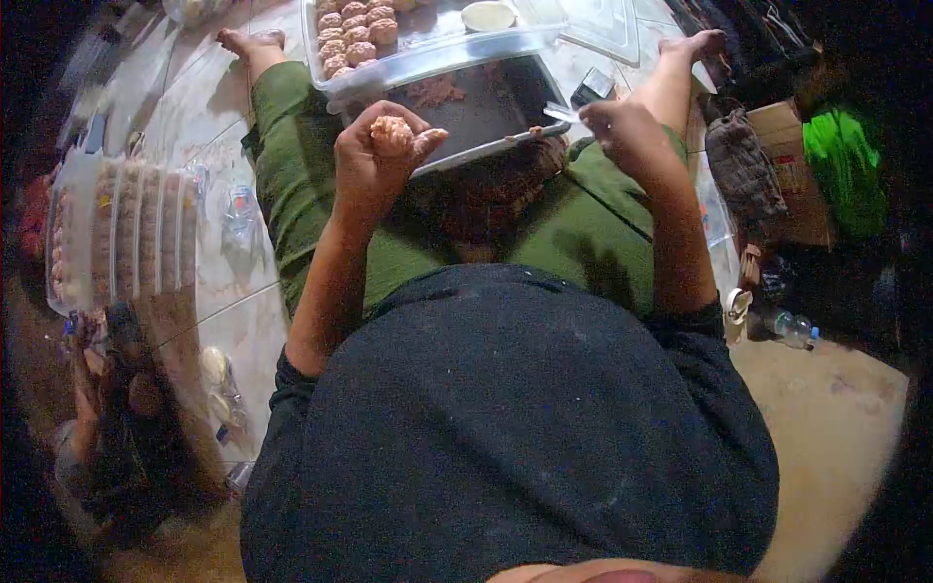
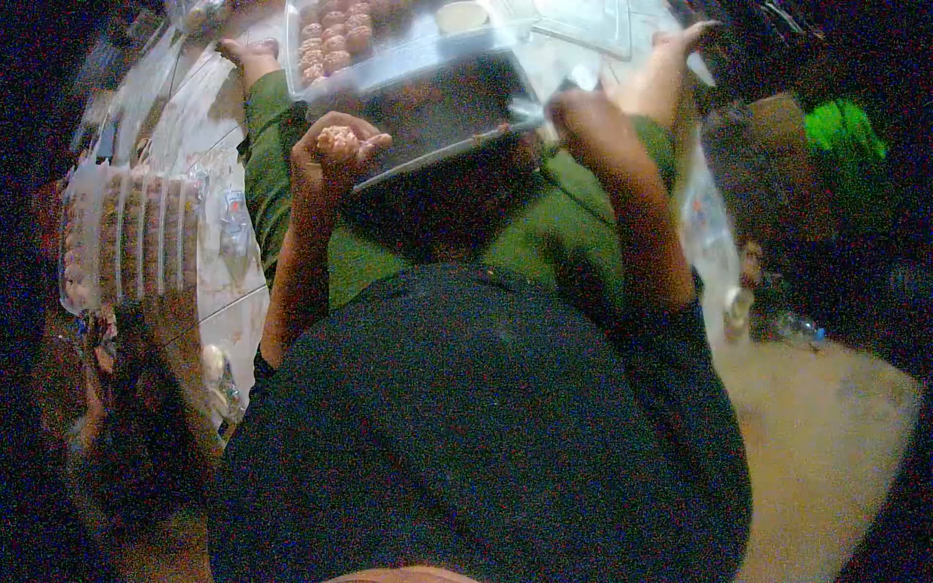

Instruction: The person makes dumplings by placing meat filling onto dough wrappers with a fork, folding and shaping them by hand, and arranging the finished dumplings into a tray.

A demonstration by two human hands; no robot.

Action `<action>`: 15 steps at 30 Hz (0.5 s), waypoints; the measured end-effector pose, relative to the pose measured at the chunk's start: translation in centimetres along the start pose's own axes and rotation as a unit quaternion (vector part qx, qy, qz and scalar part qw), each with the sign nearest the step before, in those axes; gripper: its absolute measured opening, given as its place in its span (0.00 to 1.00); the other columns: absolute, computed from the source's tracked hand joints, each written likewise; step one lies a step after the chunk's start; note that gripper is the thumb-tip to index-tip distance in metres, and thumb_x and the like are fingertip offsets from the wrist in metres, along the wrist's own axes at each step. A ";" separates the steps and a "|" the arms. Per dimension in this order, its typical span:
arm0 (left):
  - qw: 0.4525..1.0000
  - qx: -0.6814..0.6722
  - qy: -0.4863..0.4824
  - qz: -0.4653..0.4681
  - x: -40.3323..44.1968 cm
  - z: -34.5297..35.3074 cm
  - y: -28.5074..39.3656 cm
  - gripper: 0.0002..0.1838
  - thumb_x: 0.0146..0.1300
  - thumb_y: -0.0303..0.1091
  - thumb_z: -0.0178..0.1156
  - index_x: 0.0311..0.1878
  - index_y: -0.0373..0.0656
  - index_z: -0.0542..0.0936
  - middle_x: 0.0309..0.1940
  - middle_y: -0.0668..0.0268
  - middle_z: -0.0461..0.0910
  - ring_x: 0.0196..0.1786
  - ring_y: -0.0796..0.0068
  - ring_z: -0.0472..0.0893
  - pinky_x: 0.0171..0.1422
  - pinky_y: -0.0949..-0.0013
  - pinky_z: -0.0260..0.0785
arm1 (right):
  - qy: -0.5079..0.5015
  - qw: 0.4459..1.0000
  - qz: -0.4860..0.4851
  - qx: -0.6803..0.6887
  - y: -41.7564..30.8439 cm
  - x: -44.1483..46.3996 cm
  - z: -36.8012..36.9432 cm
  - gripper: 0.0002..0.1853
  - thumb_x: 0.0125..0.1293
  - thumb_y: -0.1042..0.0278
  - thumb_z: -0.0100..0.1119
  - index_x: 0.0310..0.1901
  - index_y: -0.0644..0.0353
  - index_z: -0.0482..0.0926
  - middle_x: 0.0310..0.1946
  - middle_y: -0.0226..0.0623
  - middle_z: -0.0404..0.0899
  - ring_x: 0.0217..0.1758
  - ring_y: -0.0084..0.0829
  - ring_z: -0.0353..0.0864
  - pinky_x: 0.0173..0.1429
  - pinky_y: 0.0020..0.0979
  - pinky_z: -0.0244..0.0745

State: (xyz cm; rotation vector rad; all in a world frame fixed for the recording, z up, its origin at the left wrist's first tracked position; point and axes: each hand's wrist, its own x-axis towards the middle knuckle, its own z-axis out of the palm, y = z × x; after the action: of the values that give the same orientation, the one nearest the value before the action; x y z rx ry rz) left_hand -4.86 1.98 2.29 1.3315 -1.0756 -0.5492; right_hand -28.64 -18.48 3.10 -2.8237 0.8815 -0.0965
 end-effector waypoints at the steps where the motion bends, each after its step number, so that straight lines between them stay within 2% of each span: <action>1: 0.996 -0.061 -0.014 -0.062 -0.1 0.0 0.2 0.16 0.43 0.28 0.72 0.32 0.37 0.75 0.27 0.69 0.75 0.31 0.85 0.72 0.35 0.79 0.66 | 0.051 0.997 -0.020 0.061 -0.9 0.2 -0.8 0.12 0.52 0.79 0.56 0.40 0.61 0.79 0.32 0.46 0.80 0.33 0.34 0.82 0.38 0.29 0.74; 3: 0.998 -0.029 -0.037 -0.031 -0.1 0.0 -0.2 0.17 0.43 0.29 0.72 0.34 0.37 0.74 0.26 0.72 0.74 0.31 0.87 0.71 0.35 0.79 0.66 | 0.151 0.969 -0.062 0.185 -3.8 0.2 -2.3 0.10 0.55 0.77 0.57 0.40 0.62 0.79 0.31 0.44 0.81 0.33 0.31 0.82 0.37 0.28 0.74; 4: 0.999 -0.015 -0.043 -0.030 0.0 0.1 0.0 0.18 0.43 0.29 0.72 0.35 0.37 0.74 0.26 0.72 0.74 0.30 0.87 0.71 0.35 0.80 0.66 | 0.177 0.964 -0.124 0.156 -5.4 0.0 -3.2 0.10 0.57 0.74 0.57 0.41 0.61 0.79 0.33 0.43 0.81 0.34 0.31 0.82 0.37 0.29 0.75; 7: 0.997 0.021 -0.046 -0.056 0.0 0.5 1.9 0.21 0.43 0.31 0.73 0.38 0.37 0.74 0.26 0.73 0.75 0.30 0.87 0.71 0.35 0.80 0.66 | 0.239 0.918 -0.242 0.206 -9.5 0.3 -2.9 0.11 0.56 0.75 0.58 0.43 0.59 0.79 0.32 0.40 0.81 0.32 0.31 0.81 0.35 0.29 0.75; 8: 0.998 0.029 -0.043 -0.029 0.1 0.7 2.3 0.19 0.45 0.31 0.72 0.39 0.38 0.74 0.27 0.72 0.75 0.31 0.87 0.72 0.36 0.80 0.66 | 0.220 0.921 -0.239 0.213 -10.5 0.3 -2.6 0.12 0.56 0.75 0.59 0.43 0.59 0.79 0.31 0.39 0.80 0.31 0.31 0.80 0.34 0.28 0.75; 11: 0.996 -0.080 -0.033 -0.034 -0.4 0.8 2.2 0.16 0.47 0.30 0.69 0.37 0.38 0.75 0.28 0.71 0.76 0.32 0.86 0.72 0.36 0.80 0.66 | 0.176 0.929 -0.234 0.228 -11.8 0.1 -2.0 0.12 0.55 0.75 0.60 0.43 0.57 0.79 0.28 0.36 0.77 0.28 0.30 0.78 0.32 0.27 0.74; 15: 0.996 0.082 -0.002 0.033 -0.5 0.1 2.1 0.12 0.49 0.30 0.67 0.34 0.38 0.75 0.26 0.69 0.76 0.31 0.84 0.74 0.35 0.76 0.69 | 0.162 0.930 -0.229 0.239 -11.2 0.2 -2.8 0.12 0.55 0.76 0.60 0.43 0.56 0.80 0.27 0.35 0.76 0.26 0.29 0.77 0.30 0.26 0.73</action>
State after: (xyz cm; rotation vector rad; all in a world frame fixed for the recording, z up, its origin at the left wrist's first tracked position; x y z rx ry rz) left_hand -5.67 2.78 4.09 1.4331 -1.1832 -0.4214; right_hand -22.55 -9.94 8.03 -2.5092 0.1779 -0.7494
